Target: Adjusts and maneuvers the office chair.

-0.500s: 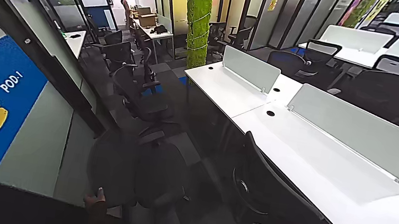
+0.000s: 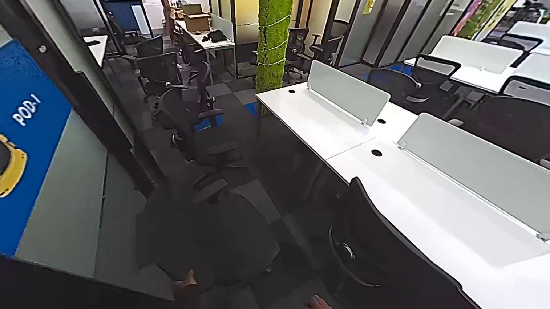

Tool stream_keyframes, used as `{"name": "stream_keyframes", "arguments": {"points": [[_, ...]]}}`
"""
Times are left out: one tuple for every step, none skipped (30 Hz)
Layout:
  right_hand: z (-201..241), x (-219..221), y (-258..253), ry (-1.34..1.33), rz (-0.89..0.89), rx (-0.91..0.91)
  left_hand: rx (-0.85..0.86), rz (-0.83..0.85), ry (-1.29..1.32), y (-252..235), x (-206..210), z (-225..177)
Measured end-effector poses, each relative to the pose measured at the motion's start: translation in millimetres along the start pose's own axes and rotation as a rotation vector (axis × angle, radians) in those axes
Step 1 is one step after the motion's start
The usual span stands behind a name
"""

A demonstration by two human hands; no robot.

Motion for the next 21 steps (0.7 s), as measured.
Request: {"name": "stream_keyframes", "arguments": {"points": [[14.9, -1.5, -13.9, 0.002, 0.032, -0.037, -0.014, 0.032, -0.009, 15.5, 4.5, 8.1], [27.6, 0.9, -29.3, 0.008, 0.054, -0.084, -0.016, 0.080, -0.044, 29.6, 9.2, 16.6], [41.2, 4.0, -44.3, 0.010, 0.073, -0.137, -0.014, 0.146, -0.094, 42.6, 13.7, 25.9], [56.5, 6.7, -58.4, 0.002, 0.105, -0.182, -0.003, 0.247, -0.174, 55.4, 17.0, 35.6], [73.0, 8.4, -71.6, -0.005, 0.142, -0.219, 0.007, 0.396, -0.300, 69.5, 18.2, 42.8], [88.3, 10.6, -85.1, -0.012, 0.192, -0.239, 0.040, 0.586, -0.459, 84.1, 17.2, 45.4], [101.9, 14.0, -98.1, -0.017, 0.231, -0.255, 0.108, 0.801, -0.636, 95.9, 14.4, 42.9], [113.9, 18.0, -109.2, -0.026, 0.252, -0.264, 0.215, 0.964, -0.769, 104.8, 10.1, 37.2], [123.4, 20.9, -118.7, -0.020, 0.260, -0.264, 0.327, 1.033, -0.821, 110.2, 5.6, 28.4], [131.6, 21.5, -125.3, 0.019, 0.263, -0.244, 0.421, 1.026, -0.815, 112.1, -1.2, 16.7], [138.2, 19.3, -129.4, 0.076, 0.267, -0.204, 0.512, 0.965, -0.764, 108.2, -8.1, 5.3], [141.3, 16.3, -133.8, 0.134, 0.249, -0.168, 0.595, 0.872, -0.718, 99.2, -14.7, -6.9], [141.6, 12.1, -138.8, 0.190, 0.234, -0.135, 0.662, 0.770, -0.713, 90.0, -24.1, -22.3], [139.8, 7.2, -143.2, 0.237, 0.227, -0.104, 0.719, 0.666, -0.719, 78.1, -34.4, -35.3], [135.9, 2.0, -147.8, 0.274, 0.223, -0.075, 0.781, 0.565, -0.714, 62.2, -43.2, -43.0], [130.2, -2.2, -152.5, 0.305, 0.219, -0.055, 0.853, 0.459, -0.712, 41.9, -50.1, -45.1], [123.6, -5.7, -157.0, 0.332, 0.199, -0.050, 0.890, 0.370, -0.736, 21.4, -55.3, -45.5], [117.1, -8.7, -161.4, 0.353, 0.171, -0.057, 0.913, 0.298, -0.772, 1.2, -57.9, -44.0], [111.0, -11.0, -164.7, 0.361, 0.145, -0.067, 0.925, 0.246, -0.815, -15.2, -59.0, -40.9], [105.5, -12.7, -167.1, 0.366, 0.116, -0.082, 0.935, 0.212, -0.866, -24.0, -58.7, -39.2], [101.2, -14.4, -168.4, 0.370, 0.090, -0.093, 0.938, 0.194, -0.921, -26.5, -56.7, -39.0]]}}
Point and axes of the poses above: each hand's wrist, its own y-axis away from the middle knuckle, its own x-axis out of the palm, z = x × y, the point moved 2 cm from there along -y, towards the middle knuckle, and after that the axes turned 8 degrees about -x, right-handed, at the moved point
